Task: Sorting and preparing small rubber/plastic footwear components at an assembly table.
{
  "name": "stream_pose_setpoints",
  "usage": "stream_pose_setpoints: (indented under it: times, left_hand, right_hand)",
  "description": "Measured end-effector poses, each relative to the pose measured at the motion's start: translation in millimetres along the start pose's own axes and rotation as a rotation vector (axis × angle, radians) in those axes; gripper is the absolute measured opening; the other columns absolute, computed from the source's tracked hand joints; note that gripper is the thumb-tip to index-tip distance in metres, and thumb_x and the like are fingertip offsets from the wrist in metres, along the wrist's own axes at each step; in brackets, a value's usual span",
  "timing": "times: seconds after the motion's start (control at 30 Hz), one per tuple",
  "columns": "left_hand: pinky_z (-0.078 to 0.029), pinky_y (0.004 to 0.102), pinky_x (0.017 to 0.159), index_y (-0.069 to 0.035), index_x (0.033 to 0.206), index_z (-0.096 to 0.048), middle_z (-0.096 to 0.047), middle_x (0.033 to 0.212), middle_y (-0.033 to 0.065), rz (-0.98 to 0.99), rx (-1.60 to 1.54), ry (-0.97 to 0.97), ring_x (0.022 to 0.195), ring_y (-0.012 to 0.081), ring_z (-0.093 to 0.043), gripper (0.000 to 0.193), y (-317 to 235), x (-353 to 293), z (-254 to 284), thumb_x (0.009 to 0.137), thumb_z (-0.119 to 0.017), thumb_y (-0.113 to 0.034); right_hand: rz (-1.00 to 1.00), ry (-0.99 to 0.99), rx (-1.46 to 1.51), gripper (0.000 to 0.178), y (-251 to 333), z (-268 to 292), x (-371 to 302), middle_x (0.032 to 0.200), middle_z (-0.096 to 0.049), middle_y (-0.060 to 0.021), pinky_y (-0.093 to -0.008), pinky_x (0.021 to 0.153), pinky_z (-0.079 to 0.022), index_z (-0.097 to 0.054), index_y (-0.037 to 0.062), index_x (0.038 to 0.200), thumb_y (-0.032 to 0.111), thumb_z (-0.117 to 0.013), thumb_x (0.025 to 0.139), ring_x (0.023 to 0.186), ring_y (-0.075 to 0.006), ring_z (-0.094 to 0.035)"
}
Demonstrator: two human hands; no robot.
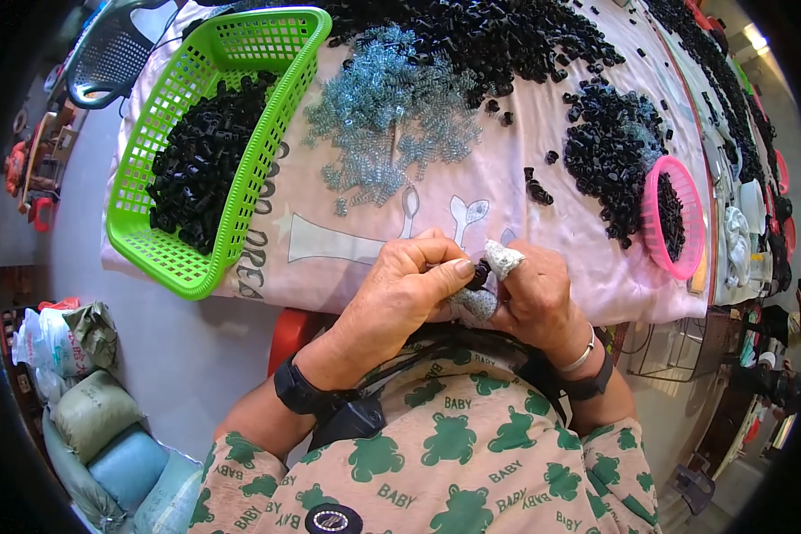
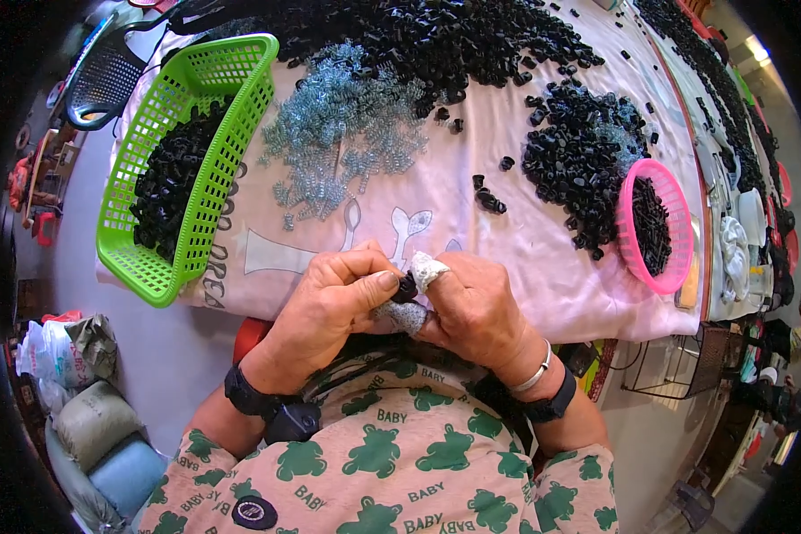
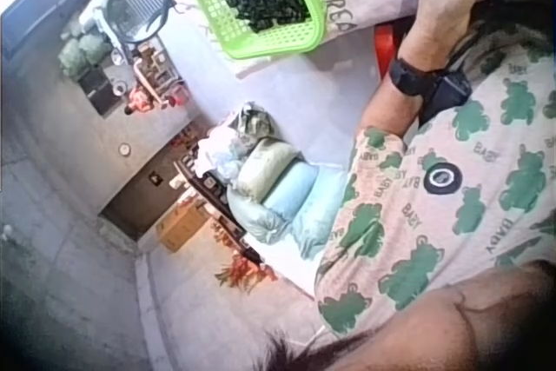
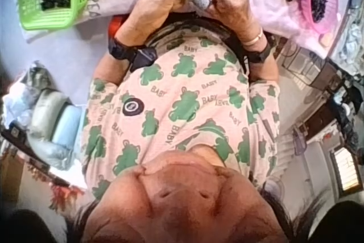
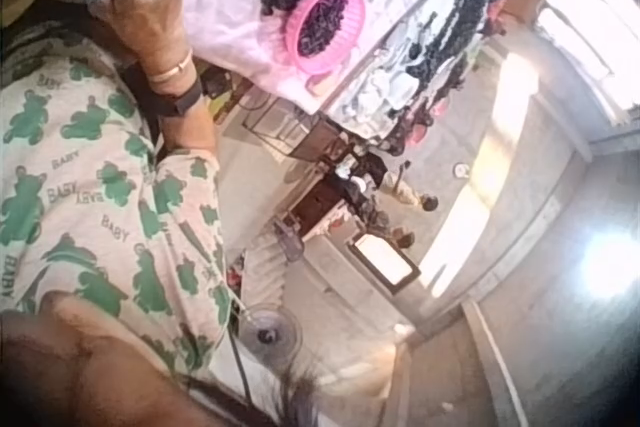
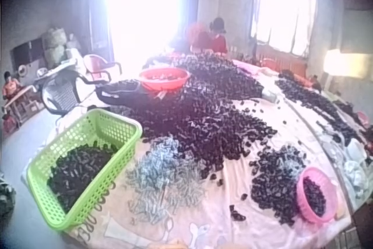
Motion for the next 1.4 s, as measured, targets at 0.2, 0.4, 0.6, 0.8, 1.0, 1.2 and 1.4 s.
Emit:
stream_pose_setpoints:
  times: [0.2, 0.4, 0.6, 0.8, 1.0, 1.2, 1.4]
  left_hand:
    - [-0.031, 0.0168, 0.049, -0.005, 0.087, -0.063, -0.046, 0.073, -0.0069, -0.007, 0.057, -0.016, 0.057, 0.0005, -0.038, 0.016, -3.1, -0.7, -1.9, 0.095, -0.062, -0.019]
    - [-0.034, 0.0159, 0.049, -0.007, 0.09, -0.064, -0.05, 0.074, -0.0076, 0.011, -0.056, -0.013, 0.058, 0.0, -0.042, 0.016, 9.8, 3.5, -3.6, 0.096, -0.06, -0.021]
    - [-0.039, 0.017, 0.053, -0.005, 0.092, -0.064, -0.055, 0.077, -0.0055, 0.012, -0.07, 0.071, 0.063, 0.0009, -0.048, 0.015, 8.8, 2.6, -5.1, 0.094, -0.063, -0.02]
    - [-0.039, 0.0168, 0.054, -0.005, 0.091, -0.065, -0.055, 0.077, -0.0054, 0.007, -0.051, 0.06, 0.064, 0.0011, -0.048, 0.013, 3.1, -0.3, -4.6, 0.093, -0.063, -0.018]
    - [-0.024, 0.0182, 0.041, -0.007, 0.091, -0.061, -0.045, 0.064, -0.0064, -0.396, -0.385, -0.091, 0.045, 0.0023, -0.032, 0.017, -53.9, -16.7, 24.8, 0.096, -0.06, -0.023]
    - [-0.021, 0.0184, 0.041, 0.001, 0.116, -0.059, -0.063, 0.09, 0.0044, -0.654, -0.656, -0.014, 0.053, 0.0036, -0.035, 0.046, -125.0, -44.9, 88.5, 0.098, -0.052, -0.04]
    - [-0.026, 0.0167, 0.042, -0.005, 0.096, -0.064, -0.057, 0.074, 0.0019, -0.274, -0.218, -0.149, 0.052, 0.0036, -0.041, 0.015, -59.4, -16.7, 19.1, 0.094, -0.063, -0.02]
  right_hand:
    - [0.069, 0.001, 0.002, 0.031, 3.8, 0.8, 4.4, 0.066, -0.05, -0.01, -0.0391, 0.05, -0.04, -0.055, 0.0013, 0.081, 0.022, -0.075, 0.07, 0.056, -0.0298, -0.052]
    - [0.029, 0.013, 0.039, 0.034, 3.5, 0.5, 3.3, 0.063, -0.045, -0.0086, -0.0388, 0.047, -0.037, -0.05, 0.0039, 0.072, 0.027, -0.075, 0.074, 0.053, -0.0276, -0.048]
    - [0.037, -0.028, 0.035, 0.041, 4.2, -0.6, 0.4, 0.062, -0.043, -0.008, -0.0383, 0.046, -0.034, -0.05, 0.0039, 0.074, 0.039, -0.07, 0.081, 0.051, -0.0267, -0.045]
    - [0.021, 0.005, 0.022, 0.036, 5.5, -0.1, 0.6, 0.063, -0.047, -0.0075, -0.0372, 0.047, -0.037, -0.056, 0.0018, 0.082, 0.032, -0.075, 0.077, 0.052, -0.0261, -0.049]
    - [-0.183, -0.036, 0.108, 0.039, -11.3, -0.2, -2.2, 0.069, -0.058, -0.0073, -0.0344, 0.052, -0.046, -0.064, -0.0005, 0.103, 0.017, -0.081, 0.072, 0.057, -0.0236, -0.058]
    - [-0.019, -0.037, -0.038, 0.03, -10.3, -10.2, -1.4, 0.07, -0.059, -0.0106, -0.0357, 0.054, -0.047, -0.064, -0.0009, 0.098, 0.005, -0.076, 0.072, 0.06, -0.0269, -0.059]
    - [-0.04, 0.018, -0.054, 0.026, -0.4, -8.5, 4.1, 0.07, -0.054, -0.0109, -0.0393, 0.054, -0.043, -0.064, 0.0009, 0.09, 0.005, -0.074, 0.067, 0.06, -0.0301, -0.054]
Point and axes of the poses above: each hand's wrist, its own x-axis towards the middle knuckle, its own z-axis out of the back of the hand, y = z × x, the point moved 6 cm from there along x, towards the middle knuckle
